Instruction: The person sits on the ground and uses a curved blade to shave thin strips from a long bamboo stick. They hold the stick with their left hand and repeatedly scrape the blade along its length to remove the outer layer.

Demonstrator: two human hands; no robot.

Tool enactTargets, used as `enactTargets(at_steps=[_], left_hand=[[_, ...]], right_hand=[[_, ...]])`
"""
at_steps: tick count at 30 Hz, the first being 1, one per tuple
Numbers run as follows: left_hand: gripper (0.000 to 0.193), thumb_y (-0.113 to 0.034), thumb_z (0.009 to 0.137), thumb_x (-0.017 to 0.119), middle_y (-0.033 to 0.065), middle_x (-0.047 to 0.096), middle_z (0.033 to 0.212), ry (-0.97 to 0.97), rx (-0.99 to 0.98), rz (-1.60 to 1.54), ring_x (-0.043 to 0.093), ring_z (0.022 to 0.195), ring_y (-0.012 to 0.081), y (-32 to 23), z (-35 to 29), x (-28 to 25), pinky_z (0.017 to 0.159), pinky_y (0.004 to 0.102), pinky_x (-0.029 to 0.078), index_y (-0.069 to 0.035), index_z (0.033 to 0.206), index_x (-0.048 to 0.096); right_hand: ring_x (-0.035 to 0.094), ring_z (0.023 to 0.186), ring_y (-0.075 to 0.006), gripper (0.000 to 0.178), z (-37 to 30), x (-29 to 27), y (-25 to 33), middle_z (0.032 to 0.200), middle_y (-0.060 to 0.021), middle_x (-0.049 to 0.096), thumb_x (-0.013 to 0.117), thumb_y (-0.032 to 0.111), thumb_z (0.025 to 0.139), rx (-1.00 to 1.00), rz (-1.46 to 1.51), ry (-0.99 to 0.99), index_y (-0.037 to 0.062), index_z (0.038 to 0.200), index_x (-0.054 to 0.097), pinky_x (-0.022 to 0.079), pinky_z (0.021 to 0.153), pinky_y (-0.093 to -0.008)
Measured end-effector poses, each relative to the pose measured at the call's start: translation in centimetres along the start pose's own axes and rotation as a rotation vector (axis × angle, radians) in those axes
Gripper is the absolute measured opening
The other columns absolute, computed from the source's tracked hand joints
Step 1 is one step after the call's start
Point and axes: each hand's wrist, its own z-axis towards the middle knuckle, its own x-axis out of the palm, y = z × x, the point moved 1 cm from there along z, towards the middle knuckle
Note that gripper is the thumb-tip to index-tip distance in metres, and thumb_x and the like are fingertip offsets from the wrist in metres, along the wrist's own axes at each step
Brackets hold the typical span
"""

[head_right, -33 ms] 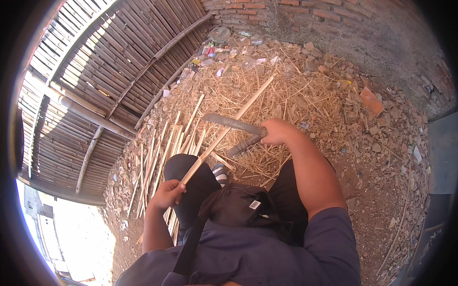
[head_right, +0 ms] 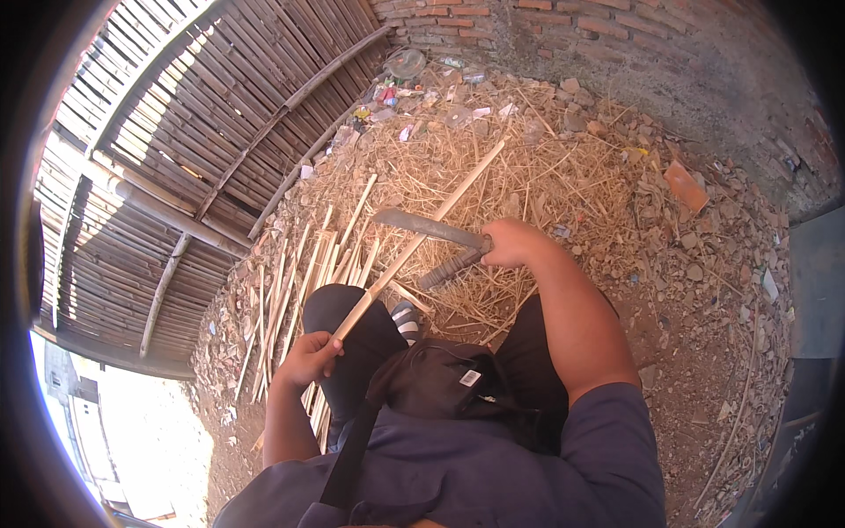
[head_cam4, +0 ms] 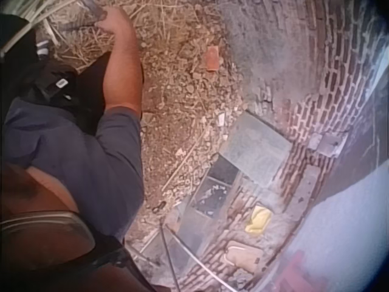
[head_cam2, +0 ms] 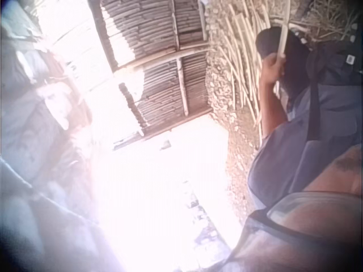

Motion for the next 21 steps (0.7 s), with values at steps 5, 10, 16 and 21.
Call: enactTargets(at_steps=[5,10,16,21], left_hand=[[0.038,-0.042,0.096,0.065,-0.0003,0.053,0.058,0.006,-0.016,-0.023,0.047,0.047,0.0079,-0.01,-0.05,-0.11,0.043,0.0233,0.035,-0.006,0.087,0.062],[0.035,-0.040,0.094,0.068,-0.0025,0.056,0.062,0.011,-0.046,-0.047,0.050,0.051,0.0062,-0.01,-0.13,-0.28,0.046,0.0216,0.037,-0.007,0.085,0.062],[0.036,-0.042,0.093,0.069,-0.0025,0.056,0.062,0.006,-0.062,-0.036,0.050,0.051,0.0062,-0.02,-0.10,-0.20,0.045,0.0216,0.037,-0.008,0.086,0.062],[0.035,-0.039,0.098,0.063,0.0002,0.052,0.055,-0.024,-0.035,-0.003,0.045,0.044,0.0086,0.25,0.04,0.00,0.043,0.0236,0.033,-0.006,0.088,0.063]], right_hand=[[0.067,0.091,-0.0347,0.040,0.27,0.34,-0.35,0.093,-0.0196,0.069,0.078,0.031,0.076,-0.017,0.017,-0.013,0.0039,0.103,0.070,0.052,0.080,-0.0445],[0.067,0.094,-0.0351,0.041,0.27,0.44,-0.27,0.096,-0.0195,0.069,0.078,0.033,0.076,-0.014,0.001,-0.019,0.0043,0.104,0.069,0.052,0.081,-0.0445],[0.067,0.094,-0.0356,0.043,0.12,0.44,-0.29,0.095,-0.0203,0.068,0.078,0.034,0.078,-0.023,-0.019,-0.022,0.0043,0.108,0.068,0.052,0.081,-0.0447],[0.067,0.093,-0.0345,0.041,-0.10,0.21,0.10,0.096,-0.0192,0.069,0.078,0.032,0.078,-0.010,0.003,-0.008,0.0044,0.107,0.068,0.052,0.080,-0.0441]])
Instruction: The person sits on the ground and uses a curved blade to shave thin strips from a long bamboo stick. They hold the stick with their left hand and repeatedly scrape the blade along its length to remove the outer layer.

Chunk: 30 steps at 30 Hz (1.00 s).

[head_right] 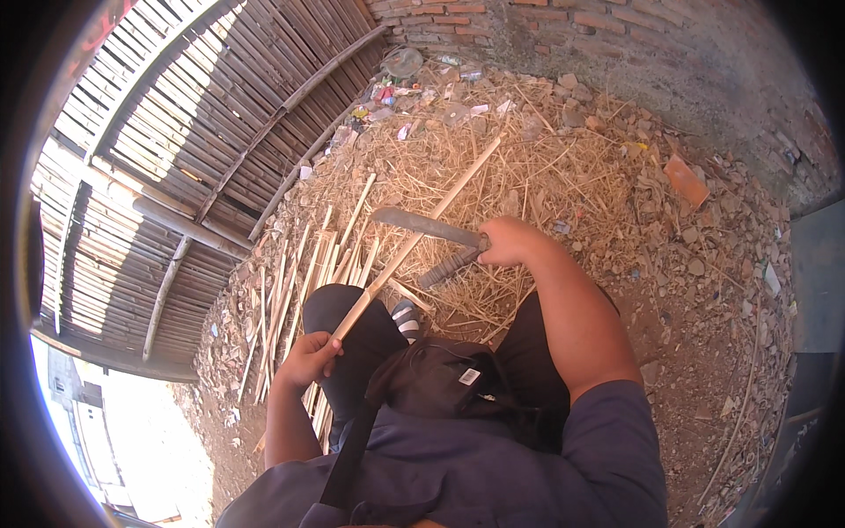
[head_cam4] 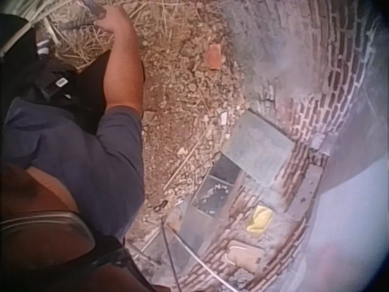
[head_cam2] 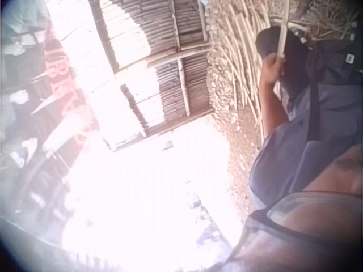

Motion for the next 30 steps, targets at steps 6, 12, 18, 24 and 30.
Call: enactTargets(at_steps=[6,12,18,24,30], left_hand=[[0.034,-0.038,0.099,0.061,0.0005,0.052,0.055,0.012,0.018,-0.001,0.045,0.044,0.0085,0.22,0.08,-0.13,0.043,0.0238,0.033,-0.006,0.088,0.063],[0.034,-0.037,0.099,0.062,0.0005,0.052,0.055,0.013,0.030,-0.015,0.045,0.045,0.0085,0.07,0.05,0.03,0.043,0.0240,0.033,-0.006,0.088,0.063],[0.033,-0.037,0.099,0.062,0.0005,0.052,0.055,0.016,0.032,-0.026,0.045,0.044,0.0084,0.17,0.11,-0.03,0.043,0.0241,0.033,-0.006,0.088,0.063],[0.033,-0.037,0.099,0.062,0.0005,0.052,0.055,0.014,0.021,-0.027,0.044,0.044,0.0082,0.08,0.09,0.00,0.042,0.0236,0.032,-0.006,0.088,0.063],[0.032,-0.037,0.096,0.067,-0.0033,0.057,0.064,0.022,0.001,-0.079,0.050,0.052,0.0058,-0.30,-0.04,-0.04,0.048,0.0214,0.037,-0.007,0.083,0.063]], right_hand=[[0.068,0.091,-0.0326,0.037,0.03,0.04,0.10,0.095,-0.0167,0.070,0.078,0.029,0.077,0.003,0.006,-0.004,0.0054,0.103,0.068,0.053,0.079,-0.0427],[0.068,0.091,-0.0325,0.038,-0.01,0.11,0.04,0.095,-0.0167,0.070,0.078,0.030,0.077,-0.010,0.002,-0.009,0.0053,0.103,0.068,0.053,0.079,-0.0428],[0.068,0.092,-0.0328,0.039,0.12,0.29,-0.09,0.096,-0.0168,0.070,0.078,0.032,0.078,-0.010,0.001,-0.009,0.0053,0.104,0.068,0.052,0.079,-0.0424],[0.068,0.089,-0.0327,0.037,0.13,0.29,0.02,0.093,-0.0161,0.069,0.080,0.032,0.077,-0.023,0.046,-0.001,0.0047,0.099,0.067,0.052,0.077,-0.0423],[0.067,0.087,-0.0308,0.040,0.16,0.25,-0.16,0.090,-0.0159,0.069,0.079,0.033,0.078,-0.021,0.049,0.018,0.0061,0.106,0.068,0.051,0.075,-0.0416]])
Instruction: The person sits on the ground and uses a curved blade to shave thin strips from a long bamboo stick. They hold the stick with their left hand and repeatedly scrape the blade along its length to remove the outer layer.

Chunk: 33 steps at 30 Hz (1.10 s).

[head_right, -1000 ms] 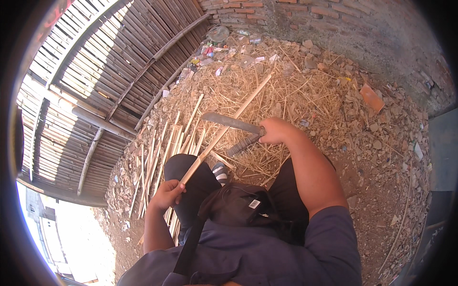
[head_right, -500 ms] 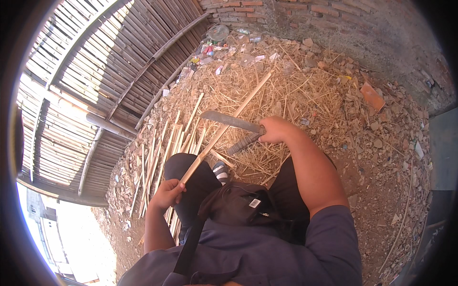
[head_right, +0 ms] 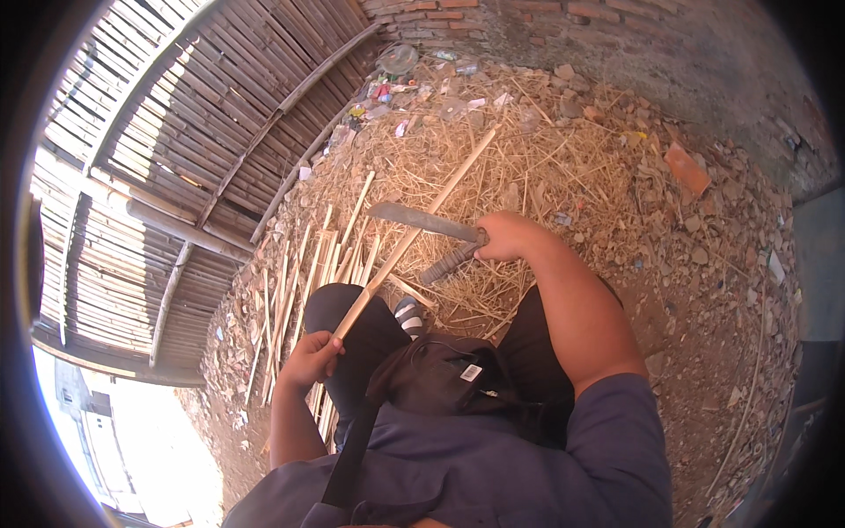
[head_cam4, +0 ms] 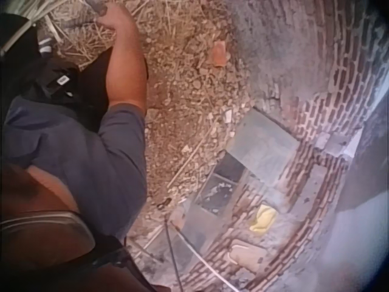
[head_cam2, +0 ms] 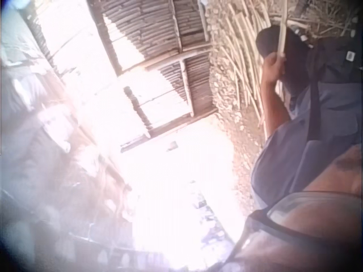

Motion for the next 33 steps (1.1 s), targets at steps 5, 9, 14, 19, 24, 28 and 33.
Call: enactTargets(at_steps=[5,9,14,19,24,28,33], left_hand=[[0.032,-0.037,0.096,0.067,-0.0030,0.058,0.065,0.003,-0.011,0.002,0.051,0.053,0.0058,-0.4,-0.2,0.1,0.049,0.0216,0.038,-0.007,0.084,0.064],[0.032,-0.036,0.096,0.066,-0.0024,0.059,0.065,-0.017,-0.009,0.011,0.051,0.053,0.0063,-0.6,-0.4,0.3,0.049,0.0221,0.037,-0.006,0.084,0.065],[0.031,-0.036,0.096,0.066,-0.0018,0.058,0.064,-0.016,-0.028,0.019,0.051,0.053,0.0067,-0.2,-0.2,0.1,0.048,0.0225,0.037,-0.006,0.085,0.065],[0.031,-0.036,0.097,0.065,-0.0018,0.058,0.063,-0.009,-0.014,0.027,0.051,0.052,0.0064,-0.2,-0.2,0.0,0.048,0.0222,0.037,-0.007,0.085,0.064],[0.033,-0.037,0.099,0.061,-0.0003,0.054,0.058,-0.007,0.034,0.036,0.046,0.047,0.0071,0.5,0.1,-0.1,0.044,0.0232,0.033,-0.007,0.087,0.063],[0.033,-0.038,0.100,0.060,0.0002,0.052,0.056,-0.012,0.039,0.060,0.044,0.045,0.0077,0.5,0.1,0.1,0.043,0.0235,0.031,-0.007,0.088,0.063],[0.033,-0.038,0.100,0.061,0.0001,0.052,0.056,-0.012,0.026,0.051,0.044,0.045,0.0077,0.9,0.2,-0.2,0.042,0.0236,0.031,-0.007,0.088,0.063]], right_hand=[[0.067,0.087,-0.0313,0.040,0.1,0.3,-0.3,0.090,-0.0158,0.069,0.079,0.033,0.079,-0.005,0.040,0.005,0.0061,0.107,0.067,0.051,0.076,-0.0417],[0.068,0.087,-0.0306,0.038,-0.2,0.1,0.2,0.090,-0.0144,0.070,0.079,0.034,0.079,-0.008,0.036,-0.008,0.0052,0.102,0.069,0.052,0.077,-0.0417],[0.068,0.089,-0.0312,0.038,-0.4,-0.1,0.4,0.092,-0.0148,0.070,0.078,0.033,0.079,-0.017,0.011,-0.025,0.0053,0.103,0.068,0.052,0.078,-0.0421],[0.068,0.087,-0.0311,0.040,-0.8,-0.9,0.6,0.090,-0.0155,0.069,0.079,0.034,0.078,0.010,0.031,0.019,0.0067,0.106,0.068,0.051,0.076,-0.0419],[0.068,0.086,-0.0308,0.041,-1.3,-2.4,-0.5,0.089,-0.0169,0.069,0.079,0.033,0.076,0.072,0.005,-0.008,0.0070,0.107,0.069,0.052,0.076,-0.0424],[0.069,0.090,-0.0331,0.035,-1.6,-1.9,0.0,0.093,-0.0185,0.070,0.076,0.026,0.076,0.092,-0.109,-0.086,0.0053,0.104,0.070,0.053,0.078,-0.0442],[0.069,0.091,-0.0339,0.033,-1.6,-1.8,1.7,0.094,-0.0188,0.070,0.074,0.022,0.076,0.044,-0.131,-0.053,0.0054,0.103,0.070,0.054,0.079,-0.0449]])
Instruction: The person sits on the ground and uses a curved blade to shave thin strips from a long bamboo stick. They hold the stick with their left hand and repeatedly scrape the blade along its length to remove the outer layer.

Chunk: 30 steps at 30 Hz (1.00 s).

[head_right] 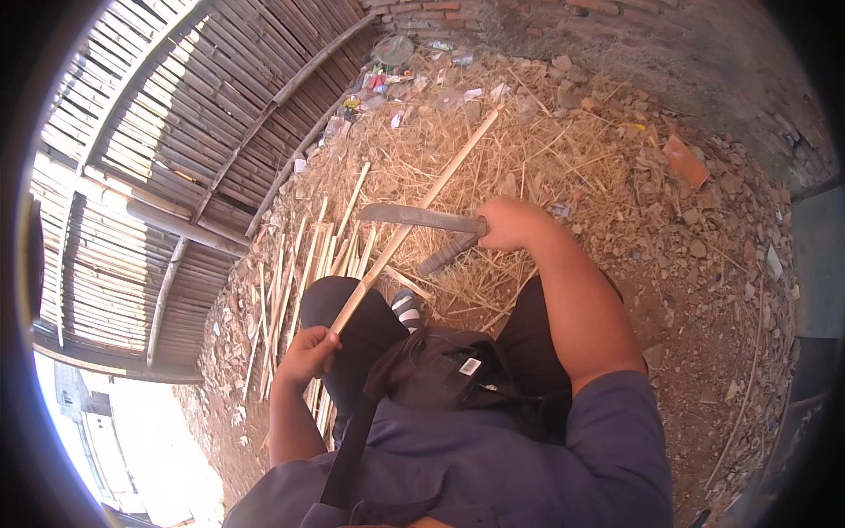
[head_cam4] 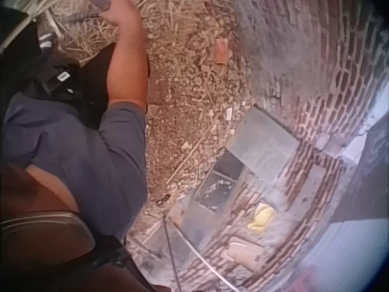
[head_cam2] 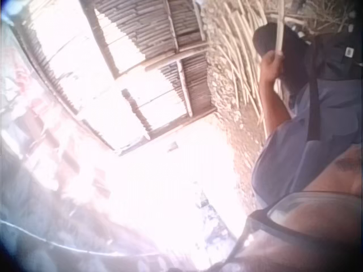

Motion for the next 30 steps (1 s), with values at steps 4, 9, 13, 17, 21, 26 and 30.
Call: enactTargets(at_steps=[4,9,13,17,21,26,30], left_hand=[[0.034,-0.038,0.099,0.062,0.0000,0.051,0.056,0.002,0.008,-0.018,0.044,0.044,0.0078,-0.2,0.1,0.2,0.042,0.0236,0.030,-0.006,0.088,0.062],[0.033,-0.038,0.099,0.062,-0.0004,0.050,0.055,0.011,-0.003,0.000,0.043,0.044,0.0078,-0.1,0.3,0.0,0.041,0.0233,0.030,-0.006,0.088,0.062],[0.033,-0.037,0.099,0.063,-0.0005,0.050,0.055,-0.001,0.000,-0.015,0.044,0.044,0.0077,0.0,0.2,0.1,0.041,0.0233,0.030,-0.007,0.088,0.061],[0.032,-0.037,0.099,0.062,-0.0004,0.051,0.055,-0.003,0.004,-0.022,0.045,0.044,0.0076,0.0,0.2,0.0,0.041,0.0236,0.031,-0.007,0.087,0.061],[0.032,-0.036,0.099,0.062,-0.0001,0.051,0.055,-0.015,0.002,0.021,0.045,0.045,0.0078,-0.5,0.1,0.3,0.042,0.0239,0.031,-0.007,0.087,0.062],[0.033,-0.036,0.099,0.061,0.0001,0.052,0.056,-0.016,-0.021,0.028,0.046,0.045,0.0082,-0.8,-0.1,0.3,0.042,0.0239,0.032,-0.006,0.087,0.062],[0.033,-0.037,0.099,0.061,-0.0001,0.051,0.056,-0.007,-0.012,0.031,0.046,0.045,0.0081,-0.5,0.0,0.1,0.042,0.0238,0.032,-0.006,0.087,0.062]], right_hand=[[0.068,0.086,-0.0352,0.033,0.4,-0.5,-1.7,0.088,-0.0187,0.070,0.075,0.023,0.073,0.093,0.054,-0.069,0.0051,0.100,0.070,0.053,0.076,-0.0453],[0.069,0.086,-0.0331,0.030,0.8,0.9,-1.5,0.089,-0.0171,0.070,0.074,0.023,0.074,0.027,-0.048,-0.079,0.0069,0.099,0.071,0.054,0.075,-0.0448],[0.069,0.088,-0.0306,0.029,0.3,0.8,1.2,0.092,-0.0145,0.071,0.073,0.023,0.078,-0.042,-0.031,0.057,0.0094,0.103,0.072,0.054,0.077,-0.0438],[0.068,0.082,-0.0338,0.034,1.1,1.2,-0.9,0.085,-0.0170,0.069,0.078,0.027,0.075,-0.064,0.084,0.017,0.0045,0.099,0.070,0.052,0.073,-0.0433],[0.068,0.085,-0.0328,0.037,1.3,1.1,-2.5,0.086,-0.0173,0.068,0.079,0.029,0.076,0.004,0.129,-0.029,0.0042,0.101,0.070,0.052,0.074,-0.0429],[0.069,0.092,-0.0329,0.037,0.9,1.3,-0.9,0.093,-0.0177,0.070,0.079,0.029,0.078,0.003,0.061,0.024,0.0032,0.104,0.071,0.053,0.081,-0.0435],[0.068,0.087,-0.0329,0.038,0.9,1.9,-0.6,0.089,-0.0173,0.070,0.079,0.030,0.076,-0.086,0.077,0.033,0.0054,0.104,0.071,0.052,0.075,-0.0426]])
